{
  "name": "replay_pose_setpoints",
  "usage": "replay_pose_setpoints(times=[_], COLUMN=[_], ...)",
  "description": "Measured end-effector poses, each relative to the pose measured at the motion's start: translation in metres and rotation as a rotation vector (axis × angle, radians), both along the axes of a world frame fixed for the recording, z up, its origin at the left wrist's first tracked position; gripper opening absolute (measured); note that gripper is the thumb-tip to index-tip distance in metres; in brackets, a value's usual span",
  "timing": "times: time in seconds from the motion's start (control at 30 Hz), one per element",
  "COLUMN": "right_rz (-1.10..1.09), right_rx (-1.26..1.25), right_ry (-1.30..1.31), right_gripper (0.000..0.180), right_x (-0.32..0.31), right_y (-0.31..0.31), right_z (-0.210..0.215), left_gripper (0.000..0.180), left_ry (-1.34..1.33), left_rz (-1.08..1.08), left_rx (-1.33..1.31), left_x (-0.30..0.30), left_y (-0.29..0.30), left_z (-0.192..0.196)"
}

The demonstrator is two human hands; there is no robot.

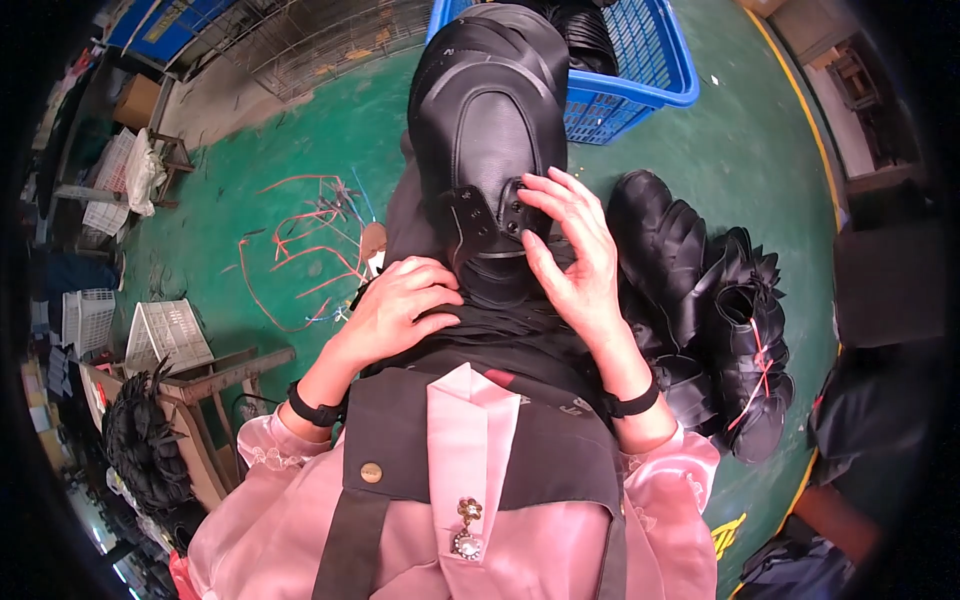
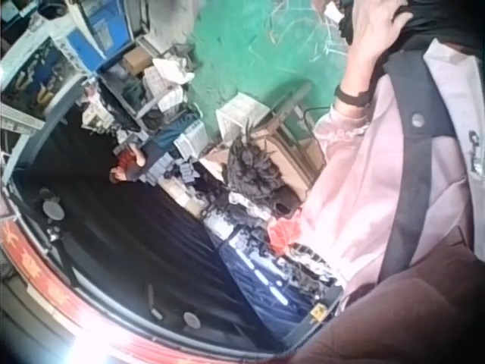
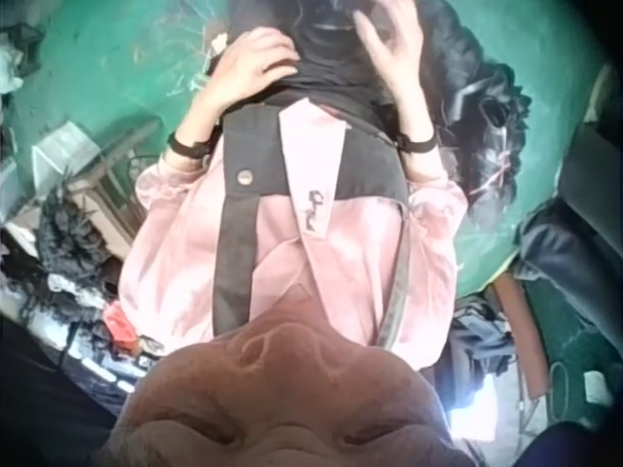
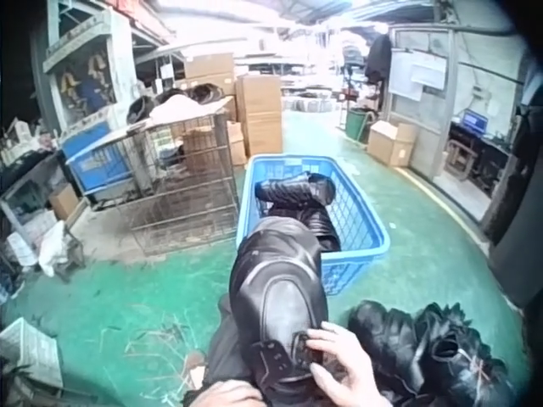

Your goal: Tying and organizing laces on finished black leather shoes.

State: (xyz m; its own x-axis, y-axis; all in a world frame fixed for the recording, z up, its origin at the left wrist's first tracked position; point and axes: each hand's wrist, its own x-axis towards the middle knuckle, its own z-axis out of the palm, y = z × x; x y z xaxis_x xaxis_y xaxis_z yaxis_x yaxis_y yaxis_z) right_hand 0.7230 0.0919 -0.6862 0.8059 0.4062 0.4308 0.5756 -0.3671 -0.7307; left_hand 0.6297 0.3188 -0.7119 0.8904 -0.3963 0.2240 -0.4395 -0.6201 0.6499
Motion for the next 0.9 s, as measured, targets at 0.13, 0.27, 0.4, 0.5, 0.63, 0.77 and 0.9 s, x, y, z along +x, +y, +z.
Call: replay_pose_setpoints(times=[0.13, 0.27, 0.4, 0.5, 0.63, 0.77, 0.9], right_rz=[0.017, 0.254, 0.487, 0.530, 0.503, 0.477, 0.425], right_rx=[0.237, 0.411, 0.225, 0.144, 0.022, -0.064, -0.057], right_ry=[0.249, 0.744, 0.720, 1.080, 1.005, 1.005, 1.070], right_gripper=[0.029, 0.024, 0.038, 0.028, 0.019, 0.015, 0.016], right_x=[-0.015, -0.037, -0.052, -0.053, -0.049, -0.045, -0.041], right_y=[-0.013, -0.018, -0.005, -0.010, -0.023, -0.033, -0.035], right_z=[0.000, 0.008, 0.004, 0.009, 0.005, 0.005, 0.006], left_gripper=[0.014, 0.013, 0.006, 0.006, 0.013, 0.014, 0.013], left_ry=[0.047, 0.124, 0.556, 0.559, 0.490, 0.470, 0.084], left_rz=[0.044, 0.036, 0.152, 0.176, 0.117, 0.485, 0.879], left_rx=[-0.060, -0.265, -0.554, -0.591, -0.240, -0.216, 0.437], left_x=[0.002, 0.004, -0.003, -0.008, -0.009, -0.025, -0.040], left_y=[0.001, 0.009, 0.007, 0.017, 0.061, 0.121, 0.172], left_z=[0.003, 0.015, 0.037, 0.042, 0.060, 0.072, 0.078])
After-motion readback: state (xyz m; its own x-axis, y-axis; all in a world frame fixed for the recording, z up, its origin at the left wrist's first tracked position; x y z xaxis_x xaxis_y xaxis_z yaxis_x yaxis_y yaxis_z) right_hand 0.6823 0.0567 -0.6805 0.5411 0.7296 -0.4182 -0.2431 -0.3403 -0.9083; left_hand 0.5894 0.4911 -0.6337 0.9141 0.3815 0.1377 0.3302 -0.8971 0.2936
